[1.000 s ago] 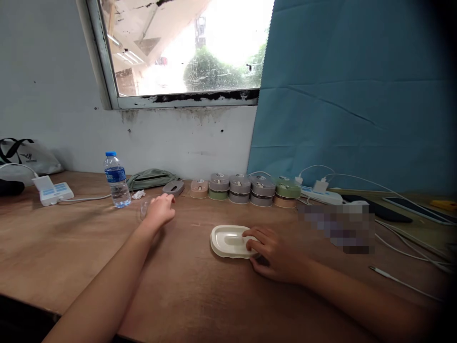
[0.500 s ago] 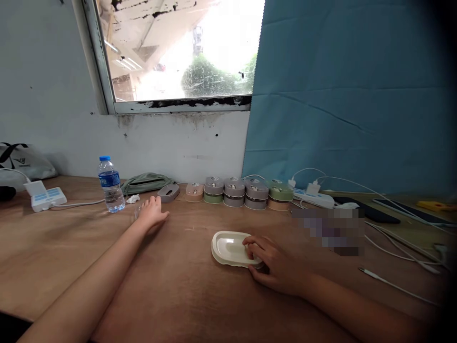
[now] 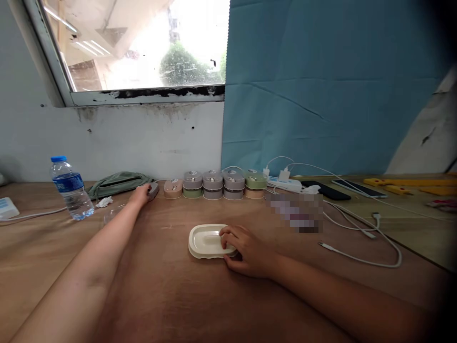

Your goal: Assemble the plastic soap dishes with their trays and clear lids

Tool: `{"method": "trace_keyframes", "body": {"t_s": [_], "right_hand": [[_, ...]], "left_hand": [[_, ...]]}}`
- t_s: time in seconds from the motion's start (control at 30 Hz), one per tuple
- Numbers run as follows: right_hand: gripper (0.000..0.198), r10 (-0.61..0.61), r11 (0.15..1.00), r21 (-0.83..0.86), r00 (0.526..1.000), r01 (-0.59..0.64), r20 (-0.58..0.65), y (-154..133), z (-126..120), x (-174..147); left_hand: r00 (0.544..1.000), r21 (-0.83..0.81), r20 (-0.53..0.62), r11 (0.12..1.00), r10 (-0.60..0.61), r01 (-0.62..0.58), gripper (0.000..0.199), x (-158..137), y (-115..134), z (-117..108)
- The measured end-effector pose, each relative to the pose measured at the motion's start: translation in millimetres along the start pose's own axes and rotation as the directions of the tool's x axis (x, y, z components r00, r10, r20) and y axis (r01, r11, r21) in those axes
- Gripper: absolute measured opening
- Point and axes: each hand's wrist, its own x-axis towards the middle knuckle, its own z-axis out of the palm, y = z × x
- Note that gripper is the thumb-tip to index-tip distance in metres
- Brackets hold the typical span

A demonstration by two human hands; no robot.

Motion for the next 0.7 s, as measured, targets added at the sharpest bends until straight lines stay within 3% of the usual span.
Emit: {"method": "trace_keyframes", "body": {"t_s": [0.1,0.17,0.23,0.27,0.33,0.37,0.47,0.53,0.6,0.7], "right_hand": [[0.015,0.004,1.0,0.006,1.0,-0.004,0.003,0,0,1],[0.023,-0.001,0.999,0.038,1.0,0.002,-0.023,2,2,1],[0.038,-0.017,0.996,0.084,0.995,0.025,-0.1,4,5,2],[0.046,-0.027,0.994,0.1,0.987,0.043,-0.158,6,7,2],[0.054,-0.048,0.991,0.104,0.958,0.081,-0.282,8,9,2],[0.056,-0.056,0.991,0.097,0.94,0.094,-0.338,9,10,2],[0.063,-0.055,0.993,0.072,0.9,0.095,-0.432,10,8,1],[0.067,-0.042,0.996,0.051,0.909,0.069,-0.414,10,5,-1],[0.067,-0.015,0.999,0.038,0.943,0.03,-0.334,9,2,-2],[0.063,0.078,0.993,0.096,0.984,-0.064,-0.158,8,-1,-1]], "left_hand": [[0.994,-0.013,-0.104,1.0,0.017,-0.018,0.033,-3,12,-11],[0.968,-0.08,-0.249,0.995,0.043,-0.065,0.034,-14,27,-22],[0.911,-0.205,-0.402,0.961,0.092,-0.187,0.036,-35,47,-32],[0.897,-0.261,-0.422,0.93,0.132,-0.259,0.038,-50,57,-36],[0.883,-0.342,-0.342,0.833,0.322,-0.436,0.036,-83,76,-40],[0.854,-0.352,-0.278,0.781,0.439,-0.516,0.035,-100,84,-40],[0.718,-0.429,-0.022,0.642,0.695,-0.635,0.027,-140,98,-33],[0.608,-0.488,0.121,0.58,0.785,-0.652,0.021,-153,98,-24],[0.544,-0.516,0.198,0.558,0.815,-0.65,0.02,-156,95,-15],[0.565,-0.528,0.212,0.58,0.797,-0.62,0.024,-155,87,-4]]}}
